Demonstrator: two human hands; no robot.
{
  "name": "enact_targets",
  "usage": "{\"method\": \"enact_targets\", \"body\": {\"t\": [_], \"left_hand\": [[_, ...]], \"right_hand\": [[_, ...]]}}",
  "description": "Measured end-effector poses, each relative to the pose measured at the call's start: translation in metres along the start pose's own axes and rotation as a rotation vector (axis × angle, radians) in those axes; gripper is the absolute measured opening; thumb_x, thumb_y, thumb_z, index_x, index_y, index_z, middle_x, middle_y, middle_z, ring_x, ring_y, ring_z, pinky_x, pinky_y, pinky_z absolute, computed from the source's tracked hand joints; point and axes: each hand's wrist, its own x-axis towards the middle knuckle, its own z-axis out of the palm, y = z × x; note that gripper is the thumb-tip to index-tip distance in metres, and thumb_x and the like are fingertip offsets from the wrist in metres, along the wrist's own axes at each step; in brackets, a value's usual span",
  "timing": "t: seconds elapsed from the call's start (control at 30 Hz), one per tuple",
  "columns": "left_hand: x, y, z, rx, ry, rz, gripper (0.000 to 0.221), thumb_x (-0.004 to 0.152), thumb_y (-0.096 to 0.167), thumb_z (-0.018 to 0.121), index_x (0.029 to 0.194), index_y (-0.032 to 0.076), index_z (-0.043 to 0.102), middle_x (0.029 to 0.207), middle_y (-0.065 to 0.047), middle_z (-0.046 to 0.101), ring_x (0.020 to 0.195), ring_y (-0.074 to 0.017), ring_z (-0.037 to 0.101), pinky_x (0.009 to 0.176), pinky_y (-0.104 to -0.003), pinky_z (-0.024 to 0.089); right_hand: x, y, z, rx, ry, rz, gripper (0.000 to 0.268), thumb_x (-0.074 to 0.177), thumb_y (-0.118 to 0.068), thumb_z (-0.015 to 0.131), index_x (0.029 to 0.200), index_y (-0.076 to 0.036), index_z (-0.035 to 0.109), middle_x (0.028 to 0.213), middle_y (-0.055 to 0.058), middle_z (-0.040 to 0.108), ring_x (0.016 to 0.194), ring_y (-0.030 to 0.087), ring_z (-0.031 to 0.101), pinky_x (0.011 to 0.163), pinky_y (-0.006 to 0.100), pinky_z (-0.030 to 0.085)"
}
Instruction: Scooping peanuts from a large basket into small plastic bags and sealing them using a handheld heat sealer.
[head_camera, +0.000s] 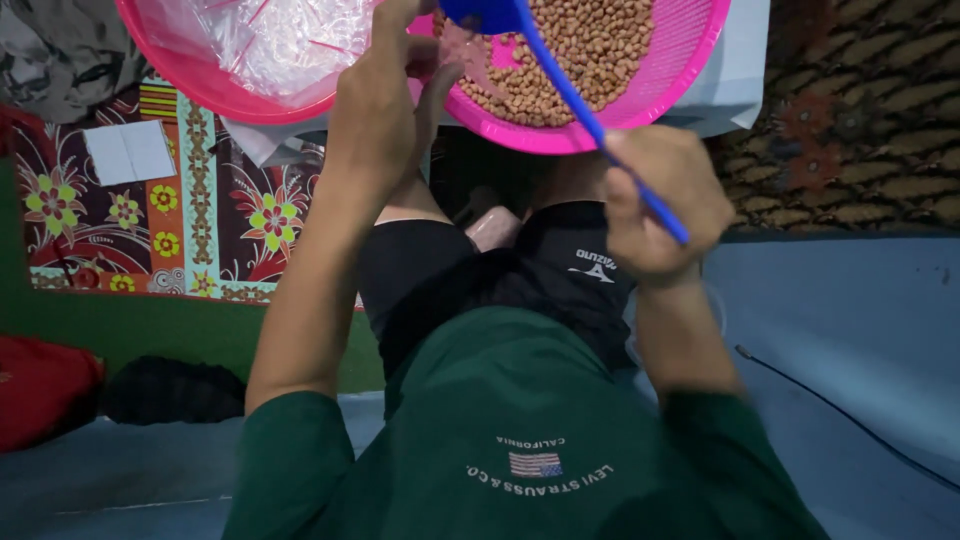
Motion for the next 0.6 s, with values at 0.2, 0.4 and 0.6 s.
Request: {"method": "enact_targets", "body": {"t": [0.2,0.4,0.6], "left_hand": [[0.003,-0.001,0.002,-0.019,0.019,0.008,0.058,0.098,-0.002,0.082,0.135,0.005,0.037,0.107,-0.016,0.077,0.09,-0.0305,0.08,0.07,-0.04,0.058],[0.007,0.016,-0.009,-0.036,0.033,0.059,0.042,0.099,-0.006,0.078,0.13,0.001,0.05,0.111,-0.015,0.074,0.092,-0.0272,0.076,0.078,-0.037,0.06],[-0.009,0.073,-0.035,0.133,0.064,0.173,0.012,0.098,-0.007,0.083,0.104,-0.007,0.073,0.135,-0.019,0.052,0.123,-0.0381,0.055,0.109,-0.048,0.048]], "right_hand": [[-0.001,0.001,-0.005,-0.055,-0.085,-0.169,0.015,0.095,0.003,0.072,0.108,0.01,0.071,0.107,0.022,0.073,0.092,0.035,0.069,0.087,0.045,0.058],[-0.007,0.003,-0.019,-0.028,0.181,-0.229,0.027,0.107,-0.027,0.056,0.1,-0.002,0.063,0.098,0.015,0.066,0.08,0.027,0.059,0.076,0.041,0.054],[-0.021,-0.02,-0.038,0.221,0.413,-0.08,0.034,0.112,-0.045,0.041,0.096,-0.015,0.044,0.103,0.003,0.05,0.076,0.013,0.045,0.068,0.03,0.047]]}}
